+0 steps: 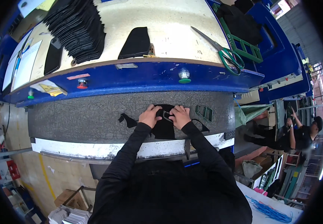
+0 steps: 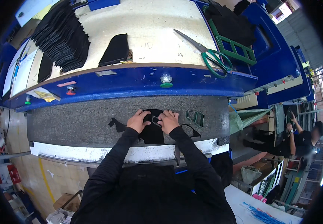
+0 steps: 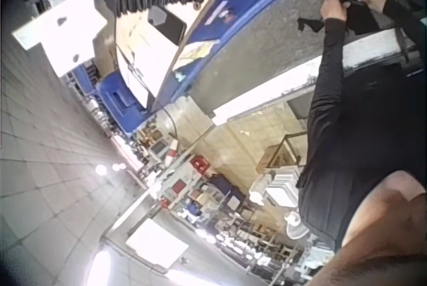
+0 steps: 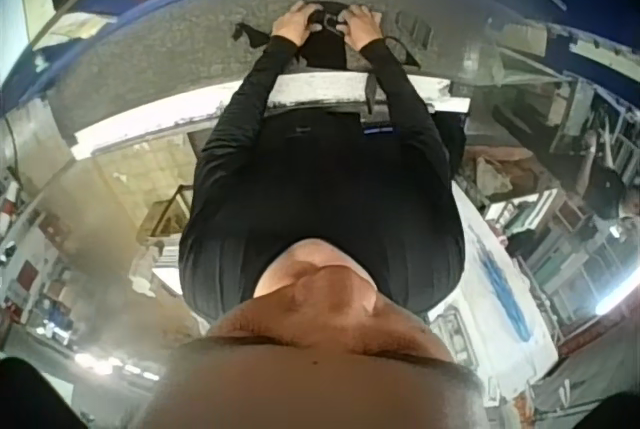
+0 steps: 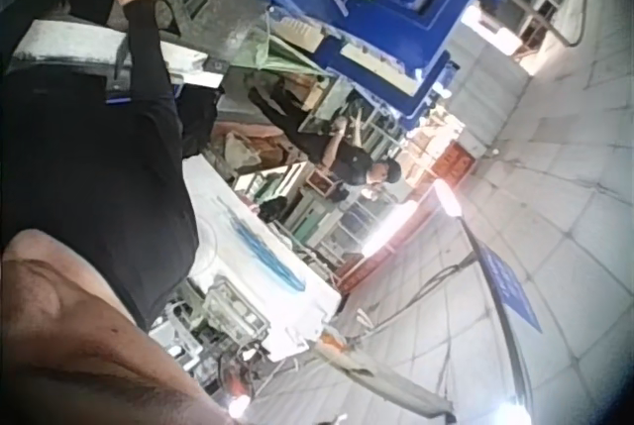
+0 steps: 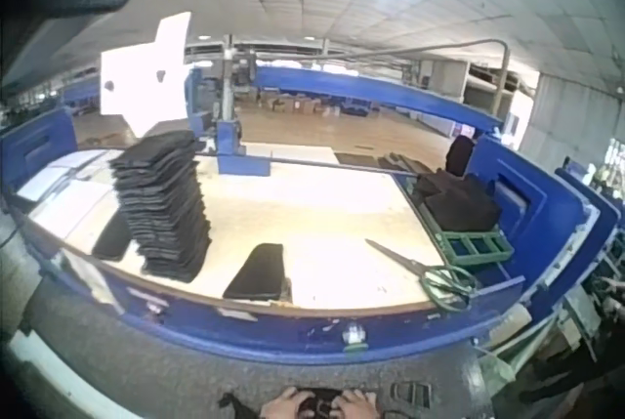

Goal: The person uses a green plastic template to mark and cut black fabric pieces on a blue industrial cutting table. They repeatedly position the template, trace the outline, and use large shears to cut the fabric, stacking the finished pieces on the table.

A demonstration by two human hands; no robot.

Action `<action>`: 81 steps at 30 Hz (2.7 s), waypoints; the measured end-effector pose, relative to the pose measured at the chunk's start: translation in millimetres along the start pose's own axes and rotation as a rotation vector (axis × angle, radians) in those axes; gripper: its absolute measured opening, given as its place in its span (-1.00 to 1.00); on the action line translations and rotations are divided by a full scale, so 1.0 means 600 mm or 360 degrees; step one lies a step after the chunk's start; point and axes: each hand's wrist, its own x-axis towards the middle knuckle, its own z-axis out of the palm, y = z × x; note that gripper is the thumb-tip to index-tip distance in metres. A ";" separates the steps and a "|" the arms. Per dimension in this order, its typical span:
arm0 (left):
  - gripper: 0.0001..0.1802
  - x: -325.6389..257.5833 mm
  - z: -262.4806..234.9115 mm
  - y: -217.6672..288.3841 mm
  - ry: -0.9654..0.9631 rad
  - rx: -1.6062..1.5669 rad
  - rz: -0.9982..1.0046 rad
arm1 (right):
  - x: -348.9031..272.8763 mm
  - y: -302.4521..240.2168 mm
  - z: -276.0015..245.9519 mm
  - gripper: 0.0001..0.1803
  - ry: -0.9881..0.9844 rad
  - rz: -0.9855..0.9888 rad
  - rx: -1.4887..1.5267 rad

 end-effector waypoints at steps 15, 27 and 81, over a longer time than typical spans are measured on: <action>-0.52 -0.006 0.018 0.001 0.0090 -0.0005 -0.0058 | -0.109 0.068 -0.046 -0.72 0.1470 0.1128 0.1854; -0.62 -0.013 0.027 -0.009 0.0293 -0.0081 -0.0003 | -0.112 0.031 -0.072 -0.72 0.0934 0.0732 0.1227; 0.06 -0.207 -0.039 0.103 -0.0674 -0.2887 -0.0286 | -0.095 -0.261 -0.305 -0.88 -0.0466 0.0005 0.1023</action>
